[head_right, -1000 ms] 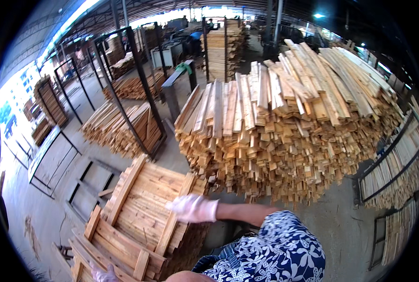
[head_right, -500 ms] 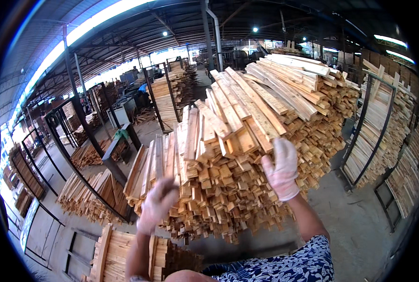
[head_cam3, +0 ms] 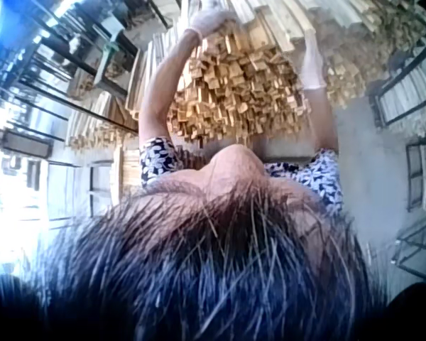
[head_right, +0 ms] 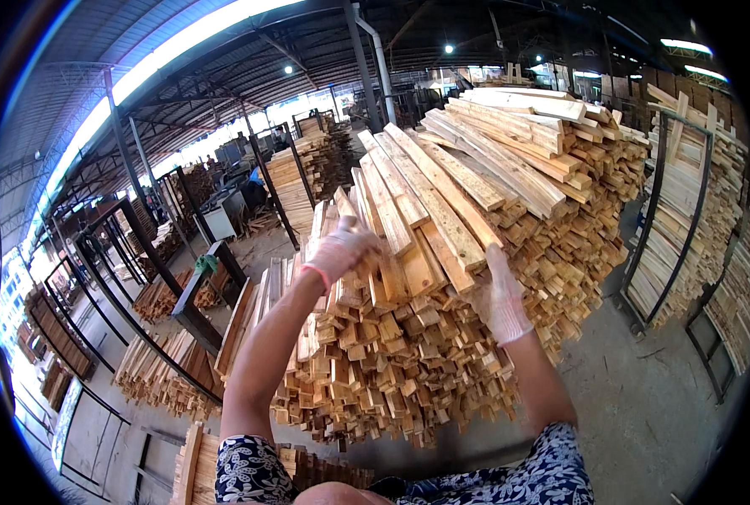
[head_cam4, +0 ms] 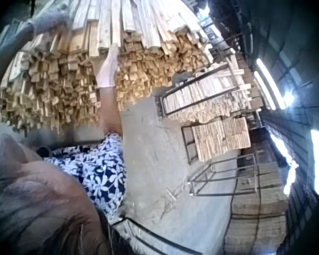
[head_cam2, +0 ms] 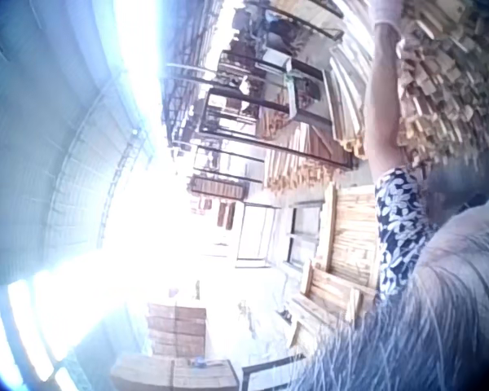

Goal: The person repeatedly picks up bundles of wooden planks from a large pile and places them onto a metal rack. The person wears gloves and handles the planks by hand, arranging them in a stack on the rack.

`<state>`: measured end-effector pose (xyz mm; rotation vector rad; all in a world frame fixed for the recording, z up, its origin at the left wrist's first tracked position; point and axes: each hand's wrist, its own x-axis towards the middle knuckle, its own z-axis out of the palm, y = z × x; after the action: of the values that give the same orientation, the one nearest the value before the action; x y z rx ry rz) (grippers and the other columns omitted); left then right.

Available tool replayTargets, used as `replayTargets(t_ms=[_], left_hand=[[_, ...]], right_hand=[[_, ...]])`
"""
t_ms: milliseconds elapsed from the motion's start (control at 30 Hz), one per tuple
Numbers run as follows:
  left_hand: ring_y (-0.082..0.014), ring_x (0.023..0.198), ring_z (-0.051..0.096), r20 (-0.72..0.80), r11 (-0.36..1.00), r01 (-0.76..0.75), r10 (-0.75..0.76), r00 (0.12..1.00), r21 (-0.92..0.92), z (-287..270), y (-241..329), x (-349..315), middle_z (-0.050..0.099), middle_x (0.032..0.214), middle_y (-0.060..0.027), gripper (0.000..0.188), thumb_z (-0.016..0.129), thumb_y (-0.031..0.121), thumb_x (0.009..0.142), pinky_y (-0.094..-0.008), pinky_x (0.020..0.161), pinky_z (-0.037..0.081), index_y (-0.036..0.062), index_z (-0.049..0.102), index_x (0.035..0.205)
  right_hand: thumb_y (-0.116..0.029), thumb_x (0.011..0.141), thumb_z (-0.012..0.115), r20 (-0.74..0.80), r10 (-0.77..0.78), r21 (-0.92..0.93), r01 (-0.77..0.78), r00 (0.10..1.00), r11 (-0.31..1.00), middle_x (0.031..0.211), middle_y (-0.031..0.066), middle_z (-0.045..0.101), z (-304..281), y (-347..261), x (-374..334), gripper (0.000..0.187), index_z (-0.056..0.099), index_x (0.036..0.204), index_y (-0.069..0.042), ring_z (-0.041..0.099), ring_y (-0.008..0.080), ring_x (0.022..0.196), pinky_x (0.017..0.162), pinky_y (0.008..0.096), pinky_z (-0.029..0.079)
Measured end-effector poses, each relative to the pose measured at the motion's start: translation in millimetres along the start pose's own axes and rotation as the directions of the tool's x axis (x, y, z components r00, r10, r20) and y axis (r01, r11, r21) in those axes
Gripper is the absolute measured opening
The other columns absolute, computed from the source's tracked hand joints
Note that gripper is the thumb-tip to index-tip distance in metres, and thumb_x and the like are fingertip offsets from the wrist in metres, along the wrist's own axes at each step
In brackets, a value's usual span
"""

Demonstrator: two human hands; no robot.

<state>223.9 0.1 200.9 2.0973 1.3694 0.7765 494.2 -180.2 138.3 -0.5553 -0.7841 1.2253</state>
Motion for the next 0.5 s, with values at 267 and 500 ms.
replayTargets(t_ms=[267, 500], left_hand=[[-0.0154, 0.067, 0.059, -0.155, 0.891, -0.07, 0.0, 0.988, -0.449, -10.5, 71.0, -43.7, 0.064, 0.085, -0.0108, 0.07, 0.065, 0.023, 0.087, -0.0324, 0.062, 0.051, -0.0053, 0.04, 0.146], [-0.0182, 0.06, 0.063, -0.297, 0.747, -0.221, 0.033, 0.954, -0.627, 29.0, 65.9, 18.9, 0.065, 0.083, -0.0129, 0.06, 0.068, 0.021, 0.087, -0.0343, 0.052, 0.052, -0.0035, 0.049, 0.138]], right_hand=[[-0.039, 0.098, 0.067, -0.151, -0.099, -0.448, 0.021, 0.984, 0.894, 0.142, 0.0049, 0.056, -31.0, -18.5, 16.2, 0.055, 0.054, 0.142, -0.01, 0.054, 0.0199, 0.129, 0.1, 0.0422, 0.055], [-0.027, 0.098, 0.069, -0.078, 0.06, -0.125, -0.069, 0.995, 0.99, 0.137, 0.0154, 0.056, 16.4, -18.9, -0.7, 0.05, 0.051, 0.138, -0.002, 0.056, 0.0296, 0.126, 0.096, 0.0546, 0.059]])
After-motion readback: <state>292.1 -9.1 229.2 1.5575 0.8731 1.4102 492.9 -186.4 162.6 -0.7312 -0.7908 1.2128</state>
